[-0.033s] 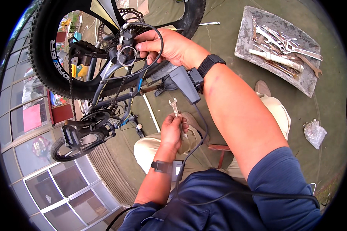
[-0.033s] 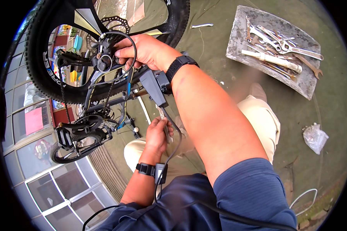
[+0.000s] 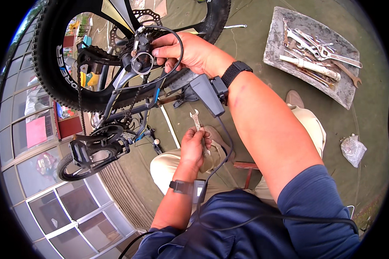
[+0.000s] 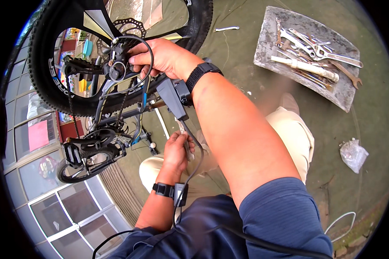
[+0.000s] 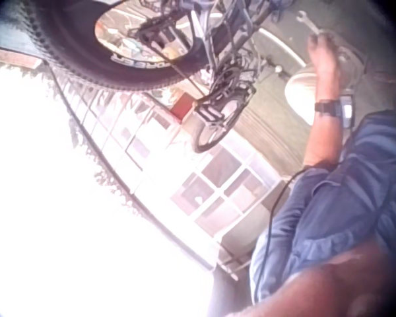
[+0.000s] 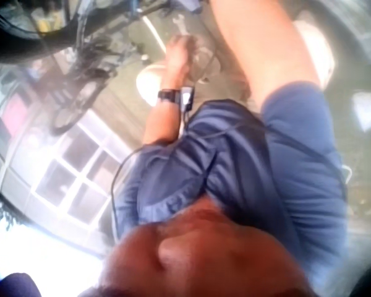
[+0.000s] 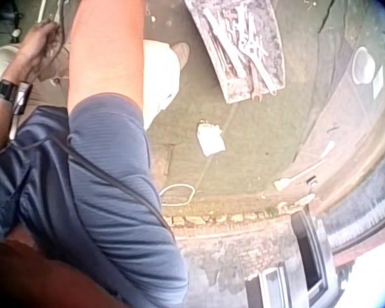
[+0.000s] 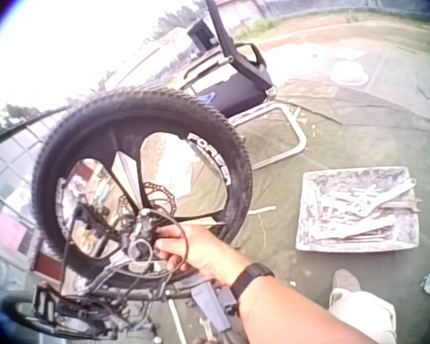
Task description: The person adjusts the rear derailleur and chain on a bicycle using a wrench and hands. They rotate the rear wheel to test the chain movement and make further adjustments to the derailleur cable and tension.
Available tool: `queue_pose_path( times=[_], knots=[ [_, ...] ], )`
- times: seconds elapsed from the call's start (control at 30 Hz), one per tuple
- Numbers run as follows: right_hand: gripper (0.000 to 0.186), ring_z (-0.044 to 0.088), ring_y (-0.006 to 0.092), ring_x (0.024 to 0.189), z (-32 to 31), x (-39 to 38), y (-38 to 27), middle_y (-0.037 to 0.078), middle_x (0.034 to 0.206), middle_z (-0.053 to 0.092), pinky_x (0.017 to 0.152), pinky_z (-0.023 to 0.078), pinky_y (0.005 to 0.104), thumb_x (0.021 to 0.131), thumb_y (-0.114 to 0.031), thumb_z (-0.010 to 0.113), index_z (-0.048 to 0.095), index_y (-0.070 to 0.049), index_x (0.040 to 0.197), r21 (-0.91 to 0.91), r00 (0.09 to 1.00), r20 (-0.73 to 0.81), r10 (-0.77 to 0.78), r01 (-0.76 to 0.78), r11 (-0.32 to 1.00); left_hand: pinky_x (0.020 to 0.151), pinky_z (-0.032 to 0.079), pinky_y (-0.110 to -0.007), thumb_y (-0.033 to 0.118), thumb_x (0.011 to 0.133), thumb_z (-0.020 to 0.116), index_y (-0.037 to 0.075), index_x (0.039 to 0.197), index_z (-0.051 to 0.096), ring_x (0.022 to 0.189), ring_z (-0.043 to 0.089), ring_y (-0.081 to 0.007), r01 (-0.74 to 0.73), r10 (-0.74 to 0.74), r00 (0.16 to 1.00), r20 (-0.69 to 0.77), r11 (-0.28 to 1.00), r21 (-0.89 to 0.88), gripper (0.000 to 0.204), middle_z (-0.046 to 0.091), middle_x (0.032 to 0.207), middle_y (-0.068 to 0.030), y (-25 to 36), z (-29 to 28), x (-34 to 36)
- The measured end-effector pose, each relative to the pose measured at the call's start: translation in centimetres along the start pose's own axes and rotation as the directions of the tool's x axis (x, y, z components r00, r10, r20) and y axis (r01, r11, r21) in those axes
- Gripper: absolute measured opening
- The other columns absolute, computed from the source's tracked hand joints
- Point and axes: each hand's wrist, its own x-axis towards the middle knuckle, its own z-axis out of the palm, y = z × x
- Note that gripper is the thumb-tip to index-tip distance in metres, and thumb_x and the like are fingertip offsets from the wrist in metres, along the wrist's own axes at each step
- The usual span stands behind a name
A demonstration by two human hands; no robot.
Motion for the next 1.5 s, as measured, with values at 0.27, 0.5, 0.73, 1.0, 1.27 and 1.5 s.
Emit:
queue_pose_path(
  times=[0.27,0.5,0.73,1.0,1.27,1.5],
  knots=[
    [0.031,0.069,0.0122,0.068,-0.1,0.0,0.0,0.002,0.086,0.072,0.053,0.042,0.0227,0.092,-0.021,0.072,0.069,-0.008,0.12,0.023,1.0,-0.017,0.01,-0.009,1.0,0.06,0.05,-0.03,0.012,0.101,0.054,0.003,0.1,0.055,0.069,0.06,-0.0166,-0.006,0.006,1.0,-0.013,1.0,-0.015,0.009,0.061,0.087,-0.0074,0.3,0.4,0.0],
    [0.029,0.069,0.0122,0.068,-0.1,0.4,0.6,0.002,0.086,0.072,0.052,0.043,0.0225,0.091,-0.017,0.073,0.07,-0.007,0.118,0.019,1.0,-0.008,-0.008,0.008,1.0,0.06,0.05,-0.029,0.012,0.101,0.054,0.003,0.102,0.055,0.069,0.06,-0.0162,-0.014,0.014,1.0,-0.005,1.0,0.006,0.01,0.061,0.087,-0.0073,1.0,0.7,0.1],
    [0.025,0.069,0.0111,0.067,-0.1,0.4,0.8,0.002,0.084,0.072,0.051,0.044,0.0224,0.09,-0.015,0.072,0.072,-0.007,0.114,-0.038,0.998,-0.052,-0.043,0.041,0.998,0.06,0.049,-0.029,0.013,0.101,0.054,0.003,0.103,0.055,0.069,0.06,-0.0161,-0.029,0.029,1.0,0.006,1.0,0.009,0.01,0.061,0.087,-0.0071,1.3,0.8,0.0],
    [0.025,0.069,0.0105,0.066,0.3,0.5,1.1,0.002,0.083,0.072,0.051,0.044,0.0223,0.089,-0.015,0.072,0.073,-0.006,0.113,-0.059,0.995,-0.061,-0.085,0.081,0.995,0.061,0.049,-0.029,0.013,0.1,0.056,0.003,0.104,0.055,0.07,0.06,-0.0159,-0.037,0.037,0.999,0.008,0.999,0.01,0.011,0.062,0.088,-0.0074,1.5,0.8,-0.3],
    [0.029,0.068,0.0098,0.067,0.4,0.0,1.1,0.002,0.084,0.07,0.053,0.044,0.0212,0.089,-0.019,0.074,0.073,-0.007,0.115,-0.039,0.995,-0.042,-0.087,0.085,0.996,0.061,0.049,-0.029,0.015,0.102,0.055,0.001,0.115,0.056,0.07,0.059,-0.0153,-0.032,0.032,0.999,0.008,0.999,-0.007,0.019,0.062,0.089,-0.0078,0.8,0.6,-0.4],
    [0.036,0.068,0.0107,0.07,0.9,-0.3,1.1,0.003,0.09,0.07,0.055,0.045,0.0214,0.09,-0.021,0.073,0.069,-0.005,0.121,-0.113,0.989,-0.069,-0.129,0.121,0.986,0.061,0.049,-0.029,0.015,0.102,0.055,0.001,0.118,0.055,0.071,0.059,-0.0156,-0.011,0.013,1.0,0.026,0.998,-0.054,0.022,0.061,0.09,-0.0083,-0.3,0.0,-0.4]
  ],
)
